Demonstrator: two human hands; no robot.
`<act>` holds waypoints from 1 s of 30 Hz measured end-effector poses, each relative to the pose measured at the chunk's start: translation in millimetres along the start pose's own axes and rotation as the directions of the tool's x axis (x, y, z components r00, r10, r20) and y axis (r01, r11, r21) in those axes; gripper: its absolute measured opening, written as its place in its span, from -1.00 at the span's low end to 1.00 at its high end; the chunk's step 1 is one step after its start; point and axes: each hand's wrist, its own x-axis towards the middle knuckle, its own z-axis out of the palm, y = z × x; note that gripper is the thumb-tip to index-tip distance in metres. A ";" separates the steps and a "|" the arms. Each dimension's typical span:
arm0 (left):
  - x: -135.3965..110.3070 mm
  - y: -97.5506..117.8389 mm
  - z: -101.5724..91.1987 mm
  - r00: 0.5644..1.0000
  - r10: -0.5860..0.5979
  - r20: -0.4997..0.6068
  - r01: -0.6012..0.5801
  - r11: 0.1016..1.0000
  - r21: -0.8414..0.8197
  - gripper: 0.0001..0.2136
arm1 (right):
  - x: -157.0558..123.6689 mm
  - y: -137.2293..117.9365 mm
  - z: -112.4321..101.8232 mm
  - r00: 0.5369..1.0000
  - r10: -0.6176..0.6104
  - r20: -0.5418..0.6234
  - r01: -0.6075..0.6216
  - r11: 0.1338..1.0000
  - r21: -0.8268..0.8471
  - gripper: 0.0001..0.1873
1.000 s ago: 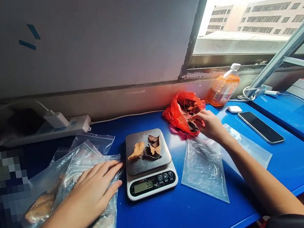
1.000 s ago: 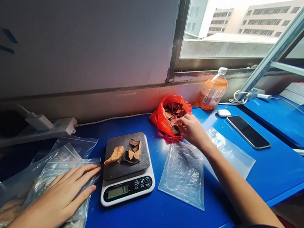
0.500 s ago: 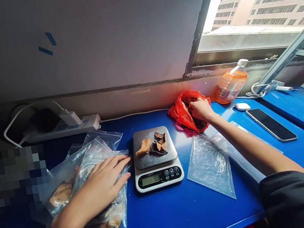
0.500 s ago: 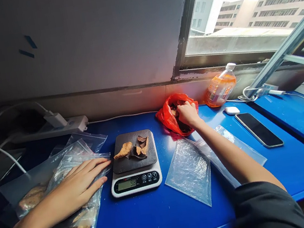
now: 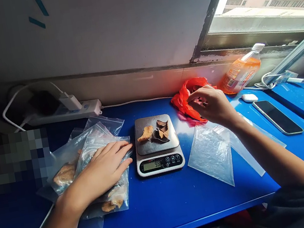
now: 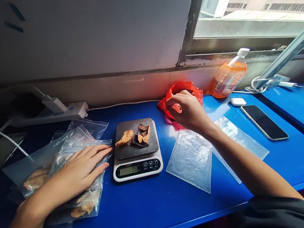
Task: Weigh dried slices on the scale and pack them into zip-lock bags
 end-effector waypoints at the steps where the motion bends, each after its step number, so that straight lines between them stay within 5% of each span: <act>1: 0.0 -0.5 0.6 1.000 0.004 -0.004 -0.004 1.000 -0.001 -0.54 | 0.9 -14.8 -1.1 0.999 -0.050 0.023 0.048 0.997 0.062 -0.89; 4: -0.5 -1.2 1.1 1.000 0.008 -0.023 -0.008 1.000 0.001 -0.54 | 6.8 -47.4 7.0 0.984 -0.152 0.097 0.129 0.969 0.210 -0.86; 8: -2.5 -1.3 0.1 0.999 0.013 -0.032 -0.013 1.000 0.004 -0.56 | 14.8 -57.1 21.2 0.977 -0.161 0.138 0.125 0.964 0.236 -0.84; 17: -5.7 -3.6 5.4 0.999 0.035 -0.033 -0.034 0.999 0.040 -0.55 | -35.5 -16.0 -11.1 0.976 0.209 -0.060 -0.200 0.971 0.131 -0.82; 23: -4.7 -2.4 2.4 1.000 0.002 0.016 -0.002 1.000 0.005 -0.52 | -86.0 -50.0 25.4 0.991 -0.052 0.123 0.042 0.996 0.082 -0.88; 30: -4.6 -3.4 0.9 1.000 0.011 0.022 -0.011 1.000 0.006 -0.53 | -88.6 -67.7 37.5 0.951 -0.190 0.243 0.178 0.981 0.071 -0.83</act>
